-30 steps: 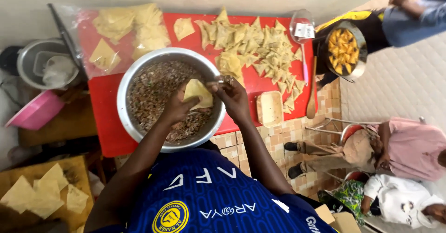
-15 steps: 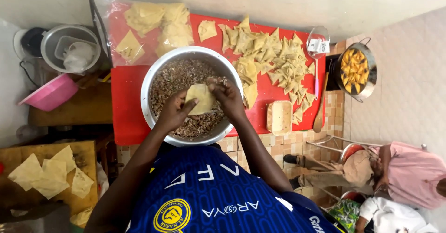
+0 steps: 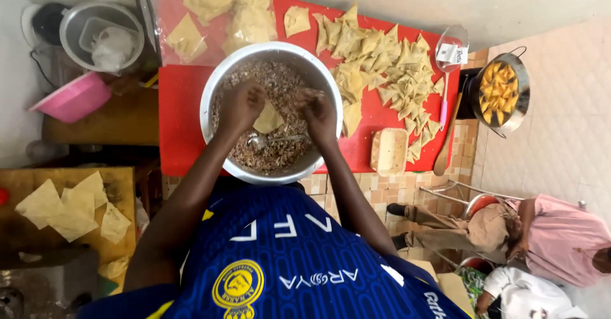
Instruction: Filling and folding samosa wrappers with a meat and vegetable mixture at a food preparation table
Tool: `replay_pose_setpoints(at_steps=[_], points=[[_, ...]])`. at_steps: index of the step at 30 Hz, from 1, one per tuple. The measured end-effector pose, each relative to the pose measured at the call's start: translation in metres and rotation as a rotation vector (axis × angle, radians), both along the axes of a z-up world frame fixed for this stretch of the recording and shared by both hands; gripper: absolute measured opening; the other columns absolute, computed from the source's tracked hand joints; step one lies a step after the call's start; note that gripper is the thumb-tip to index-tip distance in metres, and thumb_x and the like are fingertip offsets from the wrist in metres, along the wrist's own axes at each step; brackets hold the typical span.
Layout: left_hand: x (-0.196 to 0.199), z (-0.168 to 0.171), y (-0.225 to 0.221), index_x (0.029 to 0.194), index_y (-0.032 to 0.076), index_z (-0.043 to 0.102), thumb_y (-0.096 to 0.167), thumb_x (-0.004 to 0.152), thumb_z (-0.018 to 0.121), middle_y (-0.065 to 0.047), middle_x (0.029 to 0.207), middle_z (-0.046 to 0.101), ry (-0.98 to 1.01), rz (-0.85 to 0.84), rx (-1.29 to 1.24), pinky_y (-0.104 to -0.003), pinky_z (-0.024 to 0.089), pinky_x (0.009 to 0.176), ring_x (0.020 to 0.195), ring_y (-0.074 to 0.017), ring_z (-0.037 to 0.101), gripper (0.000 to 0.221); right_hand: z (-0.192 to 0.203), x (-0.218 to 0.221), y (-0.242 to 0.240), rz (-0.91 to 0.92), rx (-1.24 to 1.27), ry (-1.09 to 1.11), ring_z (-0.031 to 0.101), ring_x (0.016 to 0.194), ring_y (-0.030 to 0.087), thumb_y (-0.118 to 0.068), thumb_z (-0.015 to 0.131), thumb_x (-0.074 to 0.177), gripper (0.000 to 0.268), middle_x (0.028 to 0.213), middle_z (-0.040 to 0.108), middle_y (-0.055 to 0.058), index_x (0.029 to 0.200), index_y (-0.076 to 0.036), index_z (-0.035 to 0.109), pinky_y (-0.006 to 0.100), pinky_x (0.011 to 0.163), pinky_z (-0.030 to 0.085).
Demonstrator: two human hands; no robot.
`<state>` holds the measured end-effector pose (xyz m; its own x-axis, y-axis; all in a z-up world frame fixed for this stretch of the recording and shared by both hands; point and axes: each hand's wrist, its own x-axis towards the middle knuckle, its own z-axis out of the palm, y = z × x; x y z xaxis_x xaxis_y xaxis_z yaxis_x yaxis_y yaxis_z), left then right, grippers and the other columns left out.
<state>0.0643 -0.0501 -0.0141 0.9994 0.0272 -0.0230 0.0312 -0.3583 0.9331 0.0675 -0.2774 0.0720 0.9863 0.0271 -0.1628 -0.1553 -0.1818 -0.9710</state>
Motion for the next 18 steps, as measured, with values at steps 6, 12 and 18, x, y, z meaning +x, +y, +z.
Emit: replay_pose_setpoints(at_steps=[6,12,18], points=[[0.004,-0.072,-0.043,0.116,0.009,0.091,-0.001,0.087,0.089,-0.027,0.126,0.082,-0.077,-0.581,0.827,-0.069,0.062,0.101,0.125,-0.0489,0.076,0.030,-0.037,0.002,-0.036,-0.118,0.017,0.104,0.077,0.079,0.023,0.002,0.076,0.099,0.033,0.102,0.082,0.018,0.131,0.002,0.073,0.034,0.071,0.068],[0.011,-0.113,-0.051,0.093,0.006,0.088,0.003,0.086,0.091,-0.019,0.098,0.081,-0.278,-0.644,0.959,-0.057,0.064,0.079,0.097,-0.0386,0.078,0.008,-0.044,-0.011,-0.026,-0.187,0.116,0.084,0.079,0.079,0.023,0.003,0.078,0.099,0.033,0.105,0.083,0.017,0.132,0.001,0.074,0.036,0.069,0.071],[0.034,-0.056,-0.018,0.104,0.006,0.074,0.007,0.092,0.082,-0.021,0.097,0.078,0.115,-0.488,0.074,-0.070,0.060,0.088,0.104,-0.0534,0.077,0.014,-0.050,-0.012,-0.046,-0.302,0.098,0.028,0.081,0.084,0.017,-0.005,0.084,0.102,0.032,0.109,0.084,0.011,0.133,-0.003,0.076,0.032,0.073,0.071]])
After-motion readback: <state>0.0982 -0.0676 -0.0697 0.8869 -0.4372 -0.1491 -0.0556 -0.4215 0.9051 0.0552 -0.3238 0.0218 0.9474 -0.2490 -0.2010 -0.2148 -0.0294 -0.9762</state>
